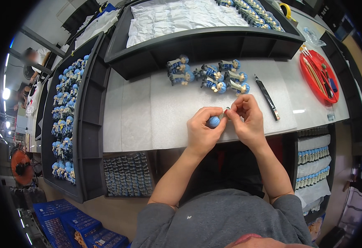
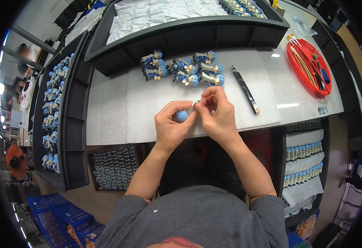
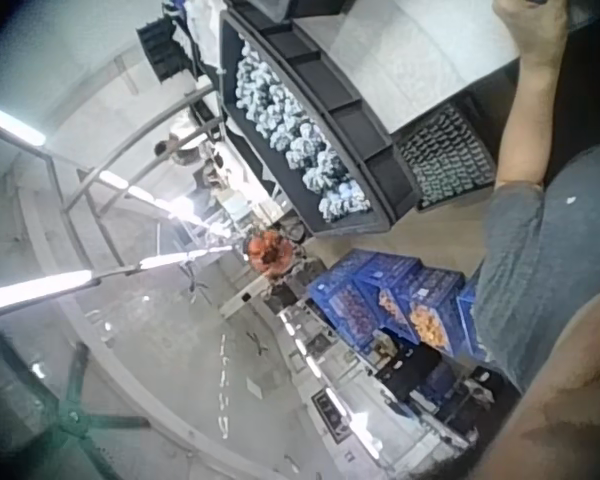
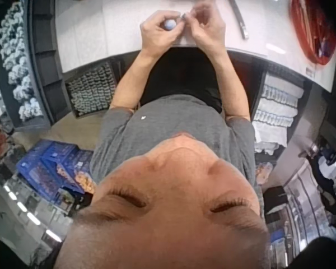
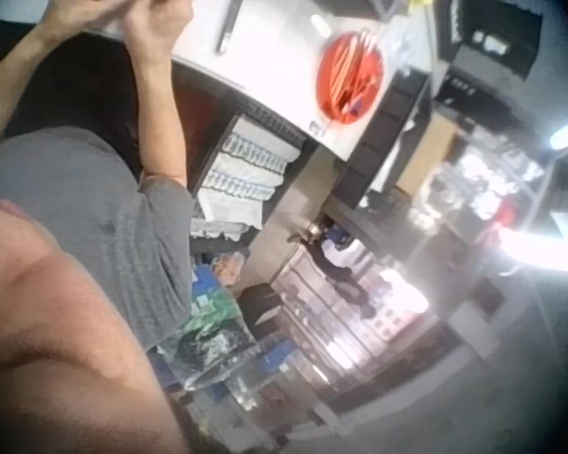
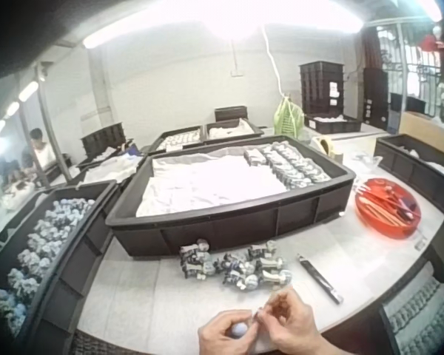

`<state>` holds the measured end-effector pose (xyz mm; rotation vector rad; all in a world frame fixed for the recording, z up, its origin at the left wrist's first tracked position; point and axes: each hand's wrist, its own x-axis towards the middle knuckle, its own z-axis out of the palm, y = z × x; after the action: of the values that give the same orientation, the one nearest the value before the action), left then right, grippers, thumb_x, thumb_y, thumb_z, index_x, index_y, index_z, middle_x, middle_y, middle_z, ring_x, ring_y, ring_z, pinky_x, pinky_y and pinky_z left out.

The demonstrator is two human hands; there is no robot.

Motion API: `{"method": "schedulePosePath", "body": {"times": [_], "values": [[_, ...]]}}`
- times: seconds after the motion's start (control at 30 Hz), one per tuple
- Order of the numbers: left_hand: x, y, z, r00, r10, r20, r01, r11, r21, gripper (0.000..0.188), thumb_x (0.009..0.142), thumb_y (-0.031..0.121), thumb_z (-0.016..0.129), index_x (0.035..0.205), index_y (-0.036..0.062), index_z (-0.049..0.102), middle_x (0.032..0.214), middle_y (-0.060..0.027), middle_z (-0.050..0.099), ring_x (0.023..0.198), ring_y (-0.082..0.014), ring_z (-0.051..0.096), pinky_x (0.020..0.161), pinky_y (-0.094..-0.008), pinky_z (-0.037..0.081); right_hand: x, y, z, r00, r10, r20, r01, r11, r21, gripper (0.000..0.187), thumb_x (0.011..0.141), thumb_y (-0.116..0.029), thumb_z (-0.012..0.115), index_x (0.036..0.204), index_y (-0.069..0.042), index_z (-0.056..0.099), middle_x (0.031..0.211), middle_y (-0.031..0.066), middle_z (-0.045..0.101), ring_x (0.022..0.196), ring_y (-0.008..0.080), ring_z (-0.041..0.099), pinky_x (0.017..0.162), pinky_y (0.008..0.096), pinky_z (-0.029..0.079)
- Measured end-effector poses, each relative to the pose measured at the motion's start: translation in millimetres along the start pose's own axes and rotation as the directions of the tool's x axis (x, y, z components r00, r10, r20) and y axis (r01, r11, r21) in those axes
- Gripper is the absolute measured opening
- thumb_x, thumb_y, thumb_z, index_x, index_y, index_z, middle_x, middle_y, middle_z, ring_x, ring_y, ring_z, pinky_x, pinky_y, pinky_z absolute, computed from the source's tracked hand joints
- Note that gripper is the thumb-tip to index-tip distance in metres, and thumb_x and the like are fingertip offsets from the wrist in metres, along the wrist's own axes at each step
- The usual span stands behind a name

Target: Inspecting and cleaning small toy figurines at a workbench.

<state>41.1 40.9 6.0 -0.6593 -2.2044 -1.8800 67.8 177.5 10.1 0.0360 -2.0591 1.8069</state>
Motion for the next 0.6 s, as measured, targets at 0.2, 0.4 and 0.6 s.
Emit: {"method": "schedulePosePath", "body": {"times": [0.2, 0.4, 0.6], "values": [[-0.6, -1.0, -2.0, 0.996, -0.082, 0.019, 0.083, 0.996, -0.024, 0.021, 0.069, 0.000, 0.074, 0.088, -0.0001, 0.065, 0.086, -0.0081, 0.065, 0.078, -0.0110, 0.061, 0.066, -0.0222, 0.049, -0.3, 1.8, -5.0, 0.993, 0.043, -0.113, -0.053, 0.995, -0.089, 0.023, 0.077, 0.005, 0.063, 0.087, -0.003, 0.043, 0.069, 0.0021, 0.053, 0.063, 0.0061, 0.052, 0.056, 0.0195, 0.042], [-0.2, -2.3, -3.0, 0.999, -0.043, 0.027, 0.043, 0.999, -0.008, 0.021, 0.070, 0.000, 0.074, 0.088, -0.0003, 0.065, 0.086, -0.0073, 0.064, 0.076, -0.0094, 0.060, 0.064, -0.0210, 0.049, -0.2, 7.3, -4.6, 0.995, 0.015, -0.097, -0.021, 0.998, -0.063, 0.025, 0.077, 0.005, 0.063, 0.087, -0.004, 0.042, 0.069, 0.0017, 0.053, 0.061, 0.0048, 0.050, 0.053, 0.0191, 0.040], [-0.1, -3.6, -2.4, 0.993, -0.113, 0.026, 0.114, 0.991, -0.066, 0.021, 0.070, 0.000, 0.073, 0.088, -0.0013, 0.065, 0.087, -0.0077, 0.064, 0.077, -0.0096, 0.060, 0.066, -0.0214, 0.048, 1.5, 4.8, -3.0, 0.990, 0.014, -0.142, -0.009, 0.999, 0.037, 0.025, 0.078, 0.005, 0.062, 0.086, -0.004, 0.041, 0.070, 0.0024, 0.053, 0.062, 0.0058, 0.051, 0.055, 0.0199, 0.042]]}}
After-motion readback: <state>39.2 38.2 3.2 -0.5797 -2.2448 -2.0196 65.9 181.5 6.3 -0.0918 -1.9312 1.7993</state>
